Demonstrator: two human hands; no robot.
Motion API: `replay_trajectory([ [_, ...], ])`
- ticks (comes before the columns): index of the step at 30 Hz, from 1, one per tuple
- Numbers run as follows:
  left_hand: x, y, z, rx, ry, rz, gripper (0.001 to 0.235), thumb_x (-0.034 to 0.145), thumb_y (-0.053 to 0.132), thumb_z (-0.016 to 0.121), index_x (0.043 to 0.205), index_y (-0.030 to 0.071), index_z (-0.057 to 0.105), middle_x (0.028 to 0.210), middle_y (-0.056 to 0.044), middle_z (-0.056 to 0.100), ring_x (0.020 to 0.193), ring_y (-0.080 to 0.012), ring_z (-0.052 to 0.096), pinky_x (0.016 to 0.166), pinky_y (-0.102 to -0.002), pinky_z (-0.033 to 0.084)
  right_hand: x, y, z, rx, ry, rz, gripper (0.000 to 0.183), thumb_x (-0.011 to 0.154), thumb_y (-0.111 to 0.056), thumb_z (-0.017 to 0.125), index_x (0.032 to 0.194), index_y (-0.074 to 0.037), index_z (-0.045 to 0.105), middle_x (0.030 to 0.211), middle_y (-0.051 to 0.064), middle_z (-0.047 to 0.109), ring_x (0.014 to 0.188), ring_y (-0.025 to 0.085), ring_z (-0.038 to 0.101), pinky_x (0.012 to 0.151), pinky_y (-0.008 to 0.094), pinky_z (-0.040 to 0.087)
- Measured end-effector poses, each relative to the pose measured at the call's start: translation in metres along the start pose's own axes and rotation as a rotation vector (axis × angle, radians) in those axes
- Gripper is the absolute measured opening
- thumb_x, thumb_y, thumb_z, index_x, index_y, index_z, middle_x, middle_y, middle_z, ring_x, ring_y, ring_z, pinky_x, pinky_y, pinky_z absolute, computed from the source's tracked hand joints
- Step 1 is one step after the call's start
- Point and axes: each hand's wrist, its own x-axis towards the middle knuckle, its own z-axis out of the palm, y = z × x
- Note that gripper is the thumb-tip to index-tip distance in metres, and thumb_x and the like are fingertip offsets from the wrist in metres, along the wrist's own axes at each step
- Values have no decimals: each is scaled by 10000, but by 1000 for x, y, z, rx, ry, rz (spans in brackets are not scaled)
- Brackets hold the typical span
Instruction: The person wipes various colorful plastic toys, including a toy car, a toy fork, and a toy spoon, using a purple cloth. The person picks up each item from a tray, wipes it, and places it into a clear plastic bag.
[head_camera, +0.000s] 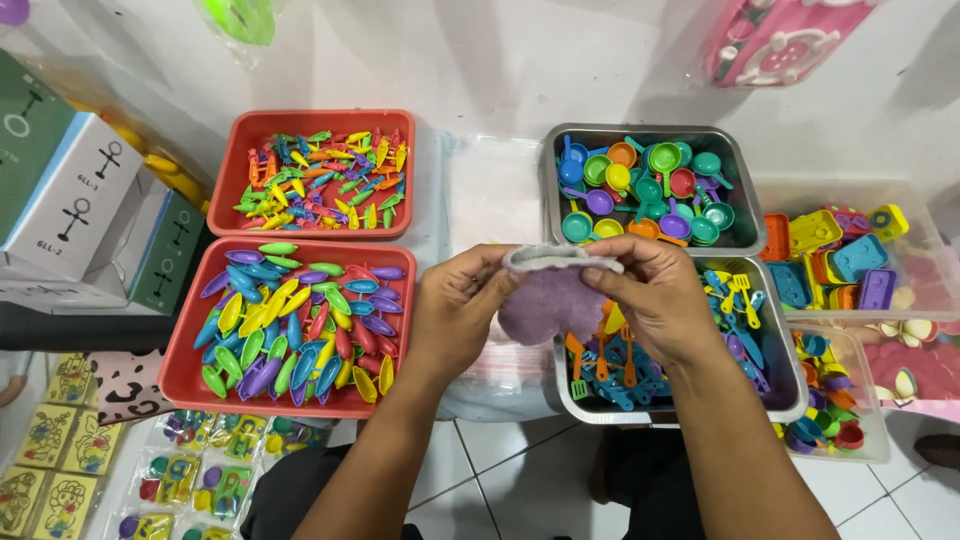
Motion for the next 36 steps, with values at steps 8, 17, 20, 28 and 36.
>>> replay_trajectory([
  [8, -2, -4, 4, -2, -71, -157, 176, 858, 36, 768, 1014, -27, 718, 751, -104, 712, 727, -133, 598, 670, -304, 552, 3, 5, 6, 9, 79, -54, 224, 874, 41, 732, 1098, 49, 716, 898, 75, 695, 844, 115, 661, 777, 261, 574],
  [17, 6, -4, -2, -103, -87, -240, 37, 893, -3, 724, 921, -21, 707, 728, -92, 715, 626, -129, 651, 576, -273, 563, 2, -1, 25, -3, 14, -8, 593, 768, 75, 804, 1316, -28, 601, 936, 38, 689, 836, 120, 708, 760, 267, 603],
  [20, 6, -10, -4, -187, -9, -278, 100, 913, 29, 699, 1006, -11, 706, 809, -100, 720, 686, -147, 662, 628, -309, 585, -3, -11, 34, -5, -40, 37, 750, 736, -7, 847, 1403, -42, 505, 1050, 111, 683, 890, 193, 701, 783, 330, 603],
  [28, 11, -10, -8, -390, 273, -258, 181, 883, 58, 761, 1025, 17, 657, 861, -138, 730, 729, -216, 733, 658, -353, 616, -2, 19, 21, -32, -111, 114, 323, 753, 52, 847, 1042, 46, 704, 786, 75, 679, 625, 156, 709, 545, 284, 641],
  [36, 21, 34, -28, -477, 869, -267, 211, 870, 256, 743, 973, 90, 663, 796, -87, 717, 646, -187, 723, 609, -322, 601, 13, -7, -15, -251, 256, -197, 153, 1003, -119, 670, 1115, -22, 708, 829, 103, 689, 695, 153, 688, 667, 270, 603],
])
